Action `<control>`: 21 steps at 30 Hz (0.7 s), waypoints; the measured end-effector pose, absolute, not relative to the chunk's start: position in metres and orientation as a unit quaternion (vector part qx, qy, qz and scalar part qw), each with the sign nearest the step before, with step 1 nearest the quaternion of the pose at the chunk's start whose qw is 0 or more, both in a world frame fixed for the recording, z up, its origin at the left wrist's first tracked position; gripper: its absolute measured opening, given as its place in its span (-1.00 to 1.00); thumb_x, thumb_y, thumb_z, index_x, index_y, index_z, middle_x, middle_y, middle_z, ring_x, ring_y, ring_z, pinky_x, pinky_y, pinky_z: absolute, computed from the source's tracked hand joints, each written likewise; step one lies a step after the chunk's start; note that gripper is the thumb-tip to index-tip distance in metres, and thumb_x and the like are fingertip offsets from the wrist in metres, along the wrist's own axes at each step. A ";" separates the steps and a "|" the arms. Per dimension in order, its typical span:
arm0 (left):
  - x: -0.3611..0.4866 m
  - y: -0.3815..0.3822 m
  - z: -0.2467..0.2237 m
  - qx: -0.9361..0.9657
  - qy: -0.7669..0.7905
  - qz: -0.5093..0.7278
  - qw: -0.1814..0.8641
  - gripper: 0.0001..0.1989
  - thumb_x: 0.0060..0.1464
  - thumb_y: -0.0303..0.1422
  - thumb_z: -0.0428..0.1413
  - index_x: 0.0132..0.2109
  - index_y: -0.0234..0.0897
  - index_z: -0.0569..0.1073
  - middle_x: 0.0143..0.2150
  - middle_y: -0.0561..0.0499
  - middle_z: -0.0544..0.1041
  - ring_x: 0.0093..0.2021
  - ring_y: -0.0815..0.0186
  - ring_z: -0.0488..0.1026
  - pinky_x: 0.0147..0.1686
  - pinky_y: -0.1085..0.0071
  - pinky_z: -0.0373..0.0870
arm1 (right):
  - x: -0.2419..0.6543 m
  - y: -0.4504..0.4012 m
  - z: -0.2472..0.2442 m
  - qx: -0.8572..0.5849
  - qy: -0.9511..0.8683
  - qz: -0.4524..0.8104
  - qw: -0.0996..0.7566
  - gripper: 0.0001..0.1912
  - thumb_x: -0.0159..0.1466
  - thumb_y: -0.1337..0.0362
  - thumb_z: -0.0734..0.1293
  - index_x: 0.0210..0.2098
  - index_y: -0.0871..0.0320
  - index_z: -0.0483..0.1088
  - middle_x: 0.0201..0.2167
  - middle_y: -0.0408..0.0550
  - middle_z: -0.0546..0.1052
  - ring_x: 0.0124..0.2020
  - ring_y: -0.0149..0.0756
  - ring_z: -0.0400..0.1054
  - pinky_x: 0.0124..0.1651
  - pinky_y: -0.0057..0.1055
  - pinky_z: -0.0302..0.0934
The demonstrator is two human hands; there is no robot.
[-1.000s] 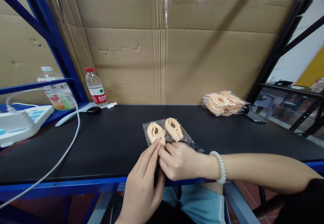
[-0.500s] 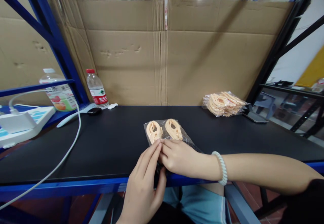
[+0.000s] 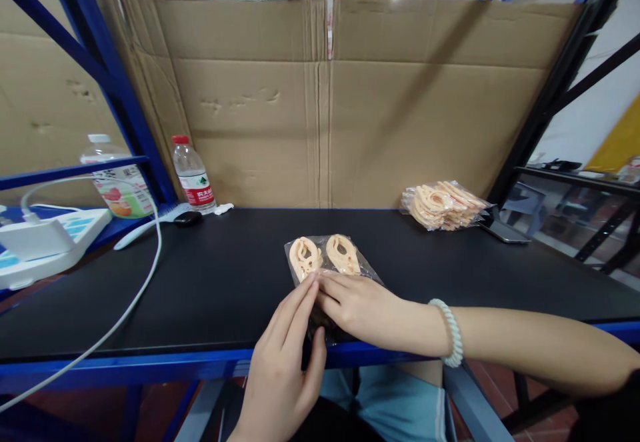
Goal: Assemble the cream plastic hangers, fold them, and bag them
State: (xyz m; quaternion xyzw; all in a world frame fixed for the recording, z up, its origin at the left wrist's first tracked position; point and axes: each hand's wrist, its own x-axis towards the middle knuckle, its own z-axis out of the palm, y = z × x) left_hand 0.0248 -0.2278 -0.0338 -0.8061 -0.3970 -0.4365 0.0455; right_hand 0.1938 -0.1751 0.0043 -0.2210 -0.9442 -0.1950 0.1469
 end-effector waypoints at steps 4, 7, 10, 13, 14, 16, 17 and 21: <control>0.023 -0.228 -0.035 -0.807 -0.397 -0.434 0.044 -0.44 0.20 -0.53 -0.05 0.32 -0.29 0.09 0.31 -0.14 0.17 0.29 0.16 0.15 0.24 0.24 0.20 | 0.191 -0.175 0.004 -0.231 -0.944 -0.205 0.118 -0.67 0.40 0.46 0.10 0.09 0.51 0.26 0.01 0.31 0.42 0.12 0.01 0.25 0.07 -0.16 0.31; 0.023 -0.228 -0.035 -0.807 -0.399 -0.434 0.043 -0.43 0.20 -0.52 -0.05 0.33 -0.28 0.08 0.31 -0.13 0.19 0.28 0.16 0.16 0.23 0.24 0.22 | 0.189 -0.174 0.003 -0.228 -0.940 -0.225 0.114 -0.68 0.40 0.45 0.11 0.06 0.51 0.29 -0.02 0.28 0.45 0.09 0.02 0.27 0.09 -0.15 0.29; 0.023 -0.228 -0.035 -0.808 -0.397 -0.432 0.045 -0.43 0.19 -0.52 -0.04 0.32 -0.27 0.09 0.31 -0.12 0.18 0.29 0.15 0.15 0.23 0.23 0.22 | 0.190 -0.174 0.003 -0.231 -0.938 -0.229 0.117 -0.70 0.39 0.44 0.13 0.05 0.49 0.30 -0.03 0.28 0.46 0.07 -0.01 0.30 0.11 -0.16 0.28; 0.023 -0.228 -0.035 -0.809 -0.397 -0.431 0.048 -0.43 0.19 -0.52 -0.04 0.33 -0.25 0.09 0.32 -0.11 0.17 0.29 0.14 0.15 0.23 0.22 0.22 | 0.193 -0.175 0.004 -0.238 -0.939 -0.215 0.124 -0.72 0.38 0.45 0.15 0.02 0.47 0.33 -0.02 0.30 0.45 0.08 -0.02 0.30 0.13 -0.16 0.26; 0.023 -0.228 -0.035 -0.808 -0.399 -0.430 0.048 -0.43 0.19 -0.52 -0.04 0.33 -0.25 0.08 0.32 -0.11 0.17 0.29 0.14 0.15 0.23 0.22 0.22 | 0.194 -0.176 0.005 -0.239 -0.940 -0.207 0.129 -0.72 0.38 0.46 0.16 0.02 0.47 0.33 -0.01 0.31 0.44 0.10 -0.03 0.29 0.14 -0.17 0.26; 0.023 -0.227 -0.035 -0.807 -0.401 -0.431 0.046 -0.43 0.19 -0.52 -0.04 0.33 -0.24 0.09 0.32 -0.11 0.18 0.29 0.14 0.15 0.23 0.22 0.22 | 0.197 -0.179 0.009 -0.237 -0.943 -0.187 0.137 -0.71 0.37 0.47 0.16 0.05 0.47 0.30 0.01 0.32 0.43 0.15 -0.05 0.25 0.16 -0.19 0.24; 0.023 -0.227 -0.035 -0.806 -0.402 -0.433 0.043 -0.43 0.20 -0.51 -0.03 0.33 -0.24 0.09 0.31 -0.11 0.18 0.29 0.14 0.15 0.23 0.22 0.22 | 0.199 -0.181 0.011 -0.233 -0.945 -0.179 0.144 -0.69 0.37 0.48 0.15 0.07 0.47 0.29 0.02 0.32 0.43 0.16 -0.06 0.24 0.16 -0.20 0.24; 0.022 -0.228 -0.033 -0.798 -0.404 -0.448 0.017 -0.46 0.22 -0.48 -0.03 0.32 -0.22 0.10 0.31 -0.08 0.19 0.29 0.18 0.15 0.24 0.26 0.20 | 0.213 -0.188 0.024 -0.188 -0.945 -0.157 0.217 -0.68 0.37 0.50 0.07 -0.02 0.43 0.37 -0.07 0.25 0.49 0.03 -0.12 0.36 0.07 -0.24 0.32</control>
